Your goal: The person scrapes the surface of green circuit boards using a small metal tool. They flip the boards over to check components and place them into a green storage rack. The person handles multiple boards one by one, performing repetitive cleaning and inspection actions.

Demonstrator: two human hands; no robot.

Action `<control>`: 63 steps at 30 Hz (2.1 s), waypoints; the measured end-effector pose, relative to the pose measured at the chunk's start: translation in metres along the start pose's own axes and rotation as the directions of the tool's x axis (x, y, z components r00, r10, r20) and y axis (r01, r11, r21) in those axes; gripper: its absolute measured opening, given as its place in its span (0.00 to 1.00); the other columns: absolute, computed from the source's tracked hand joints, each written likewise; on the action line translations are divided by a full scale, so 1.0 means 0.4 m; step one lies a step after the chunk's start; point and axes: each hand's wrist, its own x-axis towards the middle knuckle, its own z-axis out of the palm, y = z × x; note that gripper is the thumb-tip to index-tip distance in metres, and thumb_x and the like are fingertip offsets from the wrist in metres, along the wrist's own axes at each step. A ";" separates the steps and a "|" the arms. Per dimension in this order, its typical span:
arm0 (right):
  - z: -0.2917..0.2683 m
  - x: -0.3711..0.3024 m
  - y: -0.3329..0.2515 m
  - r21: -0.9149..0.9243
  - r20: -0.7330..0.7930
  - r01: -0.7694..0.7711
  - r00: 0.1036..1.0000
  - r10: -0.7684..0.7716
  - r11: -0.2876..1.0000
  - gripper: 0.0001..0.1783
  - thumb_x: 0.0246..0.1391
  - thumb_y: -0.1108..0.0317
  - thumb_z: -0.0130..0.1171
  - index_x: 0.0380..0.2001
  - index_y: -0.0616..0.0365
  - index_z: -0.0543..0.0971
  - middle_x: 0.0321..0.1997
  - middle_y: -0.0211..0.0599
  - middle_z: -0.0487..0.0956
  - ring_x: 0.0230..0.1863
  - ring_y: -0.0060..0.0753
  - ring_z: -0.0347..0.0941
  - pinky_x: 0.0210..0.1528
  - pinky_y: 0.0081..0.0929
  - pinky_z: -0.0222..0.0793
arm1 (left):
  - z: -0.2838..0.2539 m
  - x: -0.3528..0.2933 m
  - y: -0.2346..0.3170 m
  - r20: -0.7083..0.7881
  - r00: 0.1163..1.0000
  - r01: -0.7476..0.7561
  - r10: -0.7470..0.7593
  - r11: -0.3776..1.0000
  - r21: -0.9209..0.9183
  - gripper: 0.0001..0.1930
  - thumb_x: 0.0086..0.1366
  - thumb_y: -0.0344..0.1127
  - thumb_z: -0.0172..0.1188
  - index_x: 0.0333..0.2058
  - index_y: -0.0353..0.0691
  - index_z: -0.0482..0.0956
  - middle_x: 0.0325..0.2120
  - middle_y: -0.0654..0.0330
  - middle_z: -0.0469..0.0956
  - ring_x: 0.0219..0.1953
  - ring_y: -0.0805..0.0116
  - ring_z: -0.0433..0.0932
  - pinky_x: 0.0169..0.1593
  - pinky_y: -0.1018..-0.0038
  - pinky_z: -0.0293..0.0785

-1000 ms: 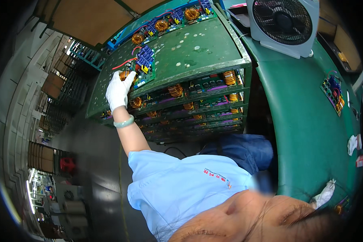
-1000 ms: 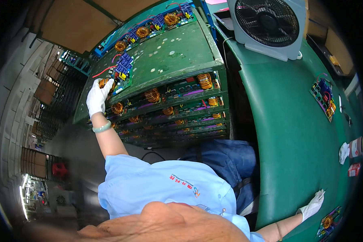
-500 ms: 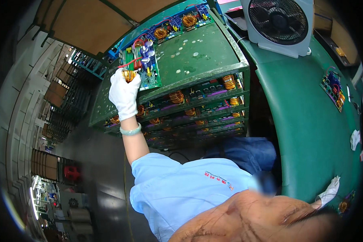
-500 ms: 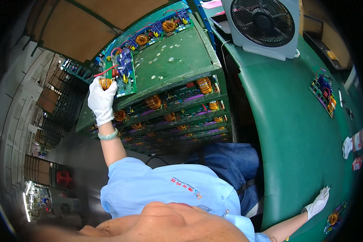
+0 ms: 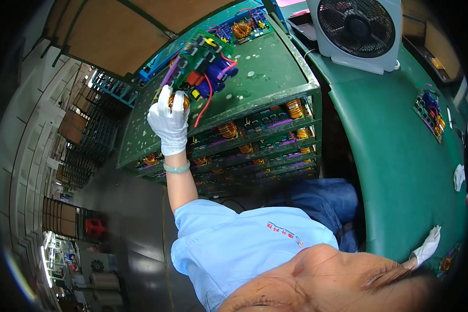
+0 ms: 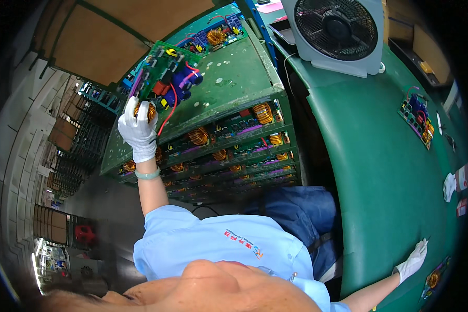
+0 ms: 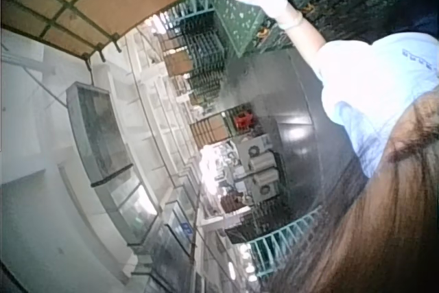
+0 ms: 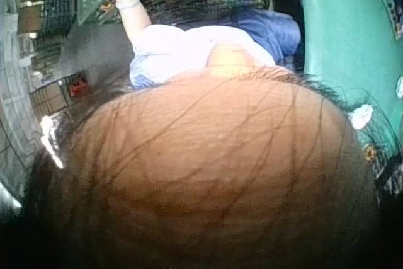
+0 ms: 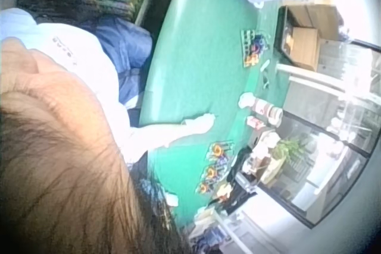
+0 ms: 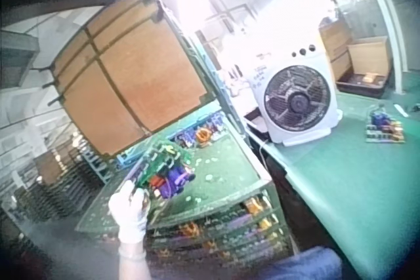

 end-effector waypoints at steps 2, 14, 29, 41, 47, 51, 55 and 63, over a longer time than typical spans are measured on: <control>-0.004 -0.010 -0.015 -0.043 -0.022 -0.015 1.000 0.014 0.999 0.25 0.69 0.56 0.48 0.62 0.60 0.71 0.60 0.42 0.76 0.59 0.35 0.73 0.63 0.28 0.64 | 0.010 0.001 0.006 0.016 0.998 -0.058 0.058 0.998 -0.019 0.21 0.48 0.30 0.71 0.41 0.55 0.77 0.47 0.62 0.75 0.28 0.60 0.75 0.29 0.64 0.72; 0.004 0.008 0.004 -0.202 -0.011 -0.071 0.997 0.070 0.977 0.26 0.69 0.54 0.46 0.62 0.60 0.72 0.58 0.43 0.77 0.57 0.36 0.74 0.61 0.29 0.66 | 0.030 0.032 -0.027 0.151 0.987 -0.005 0.049 0.962 -0.274 0.31 0.43 0.24 0.70 0.49 0.52 0.74 0.55 0.58 0.73 0.47 0.54 0.74 0.51 0.62 0.70; 0.413 -0.318 -1.112 0.407 0.245 0.708 0.524 -0.816 0.577 0.21 0.67 0.69 0.44 0.59 0.63 0.73 0.62 0.47 0.75 0.62 0.38 0.72 0.64 0.33 0.65 | 0.026 0.097 -0.027 0.302 0.952 0.213 -0.047 0.811 -0.545 0.26 0.49 0.27 0.71 0.49 0.47 0.77 0.55 0.52 0.73 0.50 0.50 0.73 0.54 0.60 0.70; 0.813 -0.684 -1.658 0.419 0.260 0.883 -0.339 -0.904 -0.211 0.29 0.57 0.74 0.49 0.63 0.61 0.67 0.65 0.46 0.71 0.68 0.42 0.65 0.70 0.41 0.57 | 0.042 0.089 -0.064 0.305 0.952 0.182 0.006 0.790 -0.585 0.28 0.48 0.30 0.72 0.51 0.46 0.77 0.56 0.51 0.73 0.52 0.52 0.72 0.57 0.61 0.69; 0.880 -0.714 -1.666 0.321 0.269 0.907 -0.362 -0.893 -0.272 0.29 0.57 0.70 0.50 0.64 0.62 0.67 0.66 0.46 0.70 0.68 0.41 0.65 0.70 0.43 0.56 | 0.045 0.080 -0.072 0.309 0.951 0.179 0.015 0.787 -0.590 0.26 0.50 0.30 0.72 0.50 0.47 0.78 0.56 0.51 0.72 0.53 0.53 0.72 0.58 0.61 0.67; 0.870 -0.725 -1.656 0.319 0.291 0.907 -0.368 -0.883 -0.273 0.29 0.57 0.70 0.50 0.62 0.64 0.67 0.65 0.48 0.70 0.68 0.43 0.65 0.71 0.43 0.56 | 0.046 0.071 -0.061 0.332 0.943 0.214 -0.017 0.795 -0.568 0.25 0.52 0.31 0.71 0.50 0.47 0.78 0.57 0.51 0.72 0.54 0.54 0.72 0.59 0.59 0.66; 0.870 -0.728 -1.648 0.290 0.299 0.906 -0.392 -0.870 -0.309 0.29 0.57 0.69 0.49 0.62 0.67 0.67 0.64 0.52 0.70 0.68 0.45 0.65 0.71 0.42 0.56 | 0.047 0.071 -0.056 0.357 0.934 0.241 -0.029 0.787 -0.567 0.23 0.54 0.33 0.70 0.50 0.46 0.78 0.57 0.50 0.72 0.55 0.53 0.72 0.59 0.58 0.64; 0.870 -0.718 -1.644 0.318 0.300 0.897 -0.403 -0.865 -0.308 0.30 0.57 0.66 0.50 0.62 0.67 0.67 0.64 0.54 0.71 0.66 0.45 0.67 0.71 0.43 0.56 | 0.052 0.071 -0.053 0.358 0.933 0.245 -0.035 0.789 -0.563 0.22 0.55 0.33 0.69 0.50 0.46 0.78 0.57 0.49 0.72 0.56 0.52 0.72 0.60 0.58 0.64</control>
